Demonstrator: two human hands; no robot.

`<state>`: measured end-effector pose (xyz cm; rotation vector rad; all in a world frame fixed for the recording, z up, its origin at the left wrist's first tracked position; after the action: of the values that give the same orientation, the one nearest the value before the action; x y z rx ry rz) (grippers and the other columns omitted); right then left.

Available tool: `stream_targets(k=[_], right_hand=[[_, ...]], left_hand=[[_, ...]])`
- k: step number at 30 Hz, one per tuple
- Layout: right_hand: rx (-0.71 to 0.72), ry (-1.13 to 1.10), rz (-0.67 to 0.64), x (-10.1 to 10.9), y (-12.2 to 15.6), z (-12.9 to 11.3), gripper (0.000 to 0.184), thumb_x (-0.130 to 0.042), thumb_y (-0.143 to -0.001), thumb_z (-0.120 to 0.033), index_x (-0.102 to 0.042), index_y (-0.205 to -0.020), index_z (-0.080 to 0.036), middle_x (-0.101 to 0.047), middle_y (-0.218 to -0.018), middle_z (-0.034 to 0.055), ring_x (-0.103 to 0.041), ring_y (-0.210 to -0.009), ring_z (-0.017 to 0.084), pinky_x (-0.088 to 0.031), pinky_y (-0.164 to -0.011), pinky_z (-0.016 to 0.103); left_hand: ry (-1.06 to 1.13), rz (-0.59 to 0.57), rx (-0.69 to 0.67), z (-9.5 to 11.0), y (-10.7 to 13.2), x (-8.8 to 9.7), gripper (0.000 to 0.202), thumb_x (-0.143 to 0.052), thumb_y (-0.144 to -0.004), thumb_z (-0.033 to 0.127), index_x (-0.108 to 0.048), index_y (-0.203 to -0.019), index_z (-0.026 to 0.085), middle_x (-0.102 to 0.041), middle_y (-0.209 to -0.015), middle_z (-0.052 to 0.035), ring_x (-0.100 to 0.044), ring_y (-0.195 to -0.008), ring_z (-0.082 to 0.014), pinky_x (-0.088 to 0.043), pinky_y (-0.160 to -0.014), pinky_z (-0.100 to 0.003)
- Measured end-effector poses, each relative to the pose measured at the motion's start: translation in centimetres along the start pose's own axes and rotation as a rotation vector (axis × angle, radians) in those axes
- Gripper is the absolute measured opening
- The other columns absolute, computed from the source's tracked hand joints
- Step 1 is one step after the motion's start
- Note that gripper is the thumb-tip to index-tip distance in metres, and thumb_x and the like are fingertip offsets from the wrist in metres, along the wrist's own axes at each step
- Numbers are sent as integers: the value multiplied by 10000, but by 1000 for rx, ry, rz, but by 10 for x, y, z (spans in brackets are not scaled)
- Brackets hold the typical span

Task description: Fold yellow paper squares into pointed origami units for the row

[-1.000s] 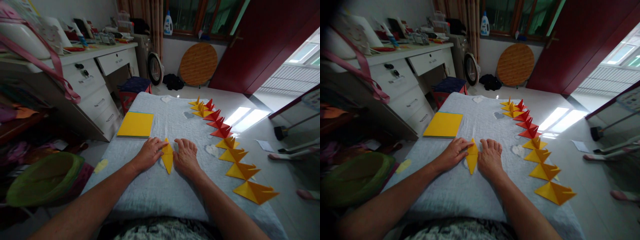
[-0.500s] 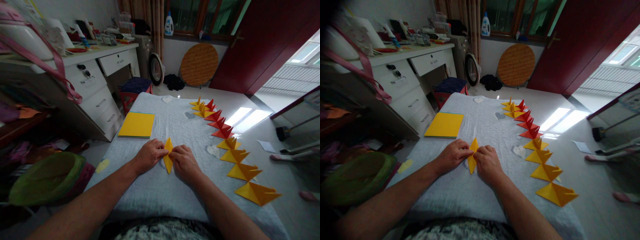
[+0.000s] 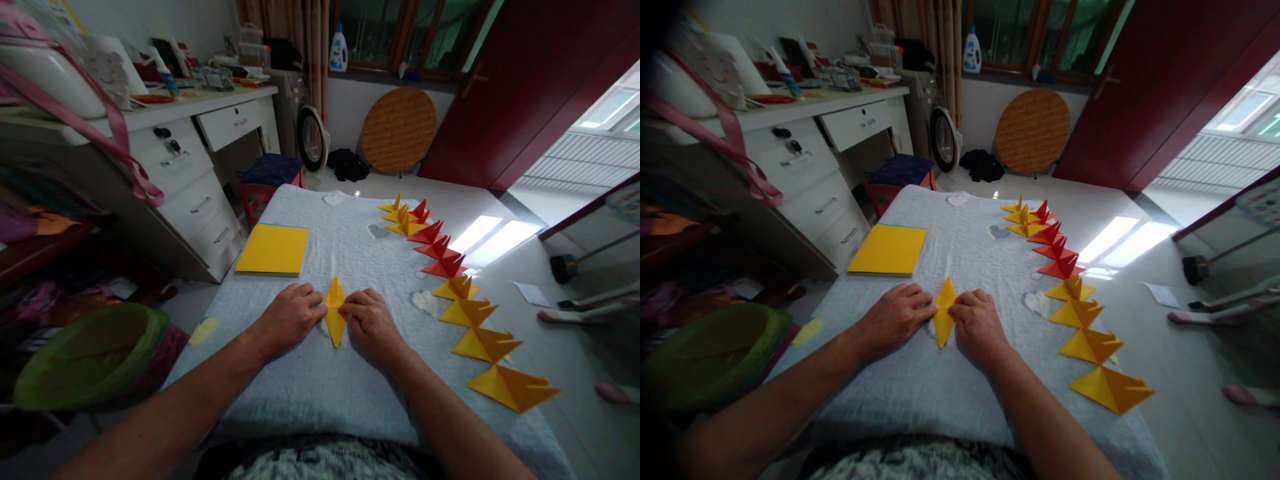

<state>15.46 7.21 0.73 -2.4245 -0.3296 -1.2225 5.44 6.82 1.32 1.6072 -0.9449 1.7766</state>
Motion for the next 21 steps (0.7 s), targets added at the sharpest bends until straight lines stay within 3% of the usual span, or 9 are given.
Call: stream_targets(k=[6, 9, 12, 21], right_hand=[[-15, -7, 60, 7, 1, 3, 257, -484, -861, -84, -710, -911, -197, -695, -959, 59, -556, -923, 209, -408, -898, 377], [-149, 86, 145, 15, 1, 13, 154, -553, -885, -212, -663, -986, -175, -647, -1030, 96, -528, -1001, 252, -390, -937, 417], [-266, 177, 123, 12, 0, 20, 198, -619, -871, -332, -641, -983, -171, -610, -1063, 116, -500, -1045, 292, -376, -947, 451], [-233, 57, 83, 1, -5, 16, 85, -579, -872, -274, -594, -907, -198, -618, -992, 75, -531, -984, 239, -393, -913, 393]], left_hand=[[-31, 15, -1, -1, 0, -3, 135, -554, -935, 163, -657, -849, 178, -650, -830, -55, -543, -790, -210, -384, -698, -348], [-62, 7, 17, -2, -1, -5, 168, -546, -930, 159, -641, -792, 171, -639, -793, -51, -549, -741, -198, -392, -673, -336], [-46, 7, 41, -4, -2, -6, 163, -542, -920, 157, -649, -799, 170, -640, -801, -54, -567, -747, -204, -422, -683, -336], [357, 112, 280, -22, -8, -7, 180, -516, -839, 101, -680, -844, 176, -641, -842, -54, -610, -849, -202, -477, -785, -314]])
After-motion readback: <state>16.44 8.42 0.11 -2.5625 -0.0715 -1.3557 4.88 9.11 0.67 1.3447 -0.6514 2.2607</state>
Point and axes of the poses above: each hand's wrist, its own y-axis away from the middle knuckle, its own x-axis out of the back of the hand, z = x × y, the point moved 10 cm from there along -y, towards the middle knuckle
